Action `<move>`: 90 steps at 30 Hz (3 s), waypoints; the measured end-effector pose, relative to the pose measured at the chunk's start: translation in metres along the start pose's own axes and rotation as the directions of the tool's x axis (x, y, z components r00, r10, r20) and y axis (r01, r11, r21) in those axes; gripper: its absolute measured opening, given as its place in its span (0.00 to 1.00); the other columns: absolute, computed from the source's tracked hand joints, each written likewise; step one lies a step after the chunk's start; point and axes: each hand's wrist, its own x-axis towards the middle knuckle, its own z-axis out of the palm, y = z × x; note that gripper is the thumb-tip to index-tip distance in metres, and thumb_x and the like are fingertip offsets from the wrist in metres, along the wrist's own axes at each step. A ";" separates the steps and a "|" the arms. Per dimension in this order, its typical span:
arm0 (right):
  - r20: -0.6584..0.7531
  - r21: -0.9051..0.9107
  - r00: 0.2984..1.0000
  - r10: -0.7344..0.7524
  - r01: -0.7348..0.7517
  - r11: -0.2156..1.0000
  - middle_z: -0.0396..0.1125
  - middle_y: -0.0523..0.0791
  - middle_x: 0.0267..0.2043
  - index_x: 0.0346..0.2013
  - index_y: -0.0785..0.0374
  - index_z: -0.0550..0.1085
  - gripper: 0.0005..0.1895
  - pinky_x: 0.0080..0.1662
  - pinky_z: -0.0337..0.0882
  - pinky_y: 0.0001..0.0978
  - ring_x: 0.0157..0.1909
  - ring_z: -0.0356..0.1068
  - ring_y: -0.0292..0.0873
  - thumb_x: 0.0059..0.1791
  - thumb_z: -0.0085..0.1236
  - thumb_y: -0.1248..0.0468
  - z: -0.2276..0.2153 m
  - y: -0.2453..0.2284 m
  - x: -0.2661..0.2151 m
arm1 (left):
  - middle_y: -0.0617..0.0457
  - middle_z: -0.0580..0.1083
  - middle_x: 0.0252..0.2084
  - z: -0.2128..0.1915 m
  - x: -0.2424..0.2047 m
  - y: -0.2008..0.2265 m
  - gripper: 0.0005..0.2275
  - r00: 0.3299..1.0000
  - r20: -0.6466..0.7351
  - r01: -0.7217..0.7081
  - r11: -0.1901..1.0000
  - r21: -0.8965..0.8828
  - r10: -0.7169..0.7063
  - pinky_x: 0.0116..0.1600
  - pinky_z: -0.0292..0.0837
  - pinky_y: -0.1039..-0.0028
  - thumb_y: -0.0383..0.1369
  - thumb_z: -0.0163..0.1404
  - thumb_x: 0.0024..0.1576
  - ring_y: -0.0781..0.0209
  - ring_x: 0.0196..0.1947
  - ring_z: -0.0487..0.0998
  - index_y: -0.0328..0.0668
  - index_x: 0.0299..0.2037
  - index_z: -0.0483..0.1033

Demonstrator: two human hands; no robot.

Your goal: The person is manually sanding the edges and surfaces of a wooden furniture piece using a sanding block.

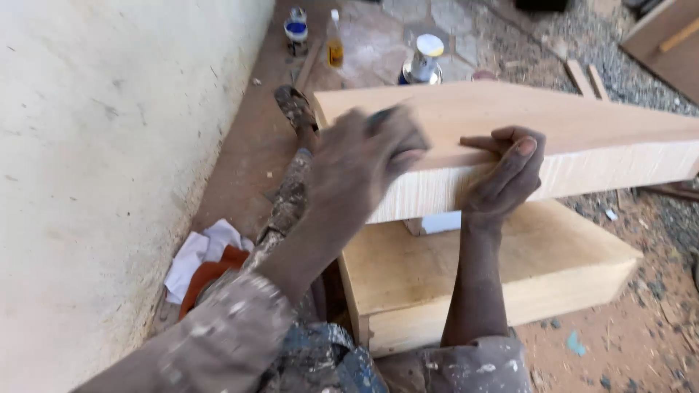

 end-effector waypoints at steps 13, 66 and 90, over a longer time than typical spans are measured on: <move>0.167 -0.548 0.975 -0.148 0.216 0.808 0.60 0.45 0.60 0.49 0.57 0.69 0.18 0.67 0.49 0.50 0.67 0.54 0.50 0.61 0.28 0.55 -0.009 -0.010 -0.025 | 0.38 0.63 0.49 -0.151 -0.086 -0.020 0.22 0.966 -0.056 0.238 0.955 -0.175 -0.251 0.31 0.82 0.65 0.34 0.57 0.66 0.51 0.38 0.75 0.40 0.66 0.64; 0.175 -0.210 0.984 -0.021 0.058 0.976 0.66 0.52 0.53 0.53 0.67 0.74 0.20 0.67 0.56 0.54 0.63 0.62 0.56 0.61 0.32 0.61 -0.010 -0.010 0.012 | 0.50 0.54 0.77 0.031 -0.072 0.029 0.26 0.918 0.257 -0.390 0.802 0.453 0.301 0.79 0.37 0.54 0.30 0.37 0.62 0.50 0.78 0.48 0.45 0.74 0.57; -0.187 -0.769 0.962 0.198 -0.269 0.580 0.52 0.63 0.72 0.70 0.73 0.52 0.24 0.71 0.55 0.55 0.73 0.55 0.63 0.59 0.38 0.68 0.035 0.055 -0.023 | 0.55 0.80 0.52 -0.026 0.054 -0.037 0.18 0.836 0.535 0.448 0.715 -0.537 -0.122 0.50 0.78 0.77 0.41 0.40 0.62 0.63 0.51 0.82 0.42 0.50 0.81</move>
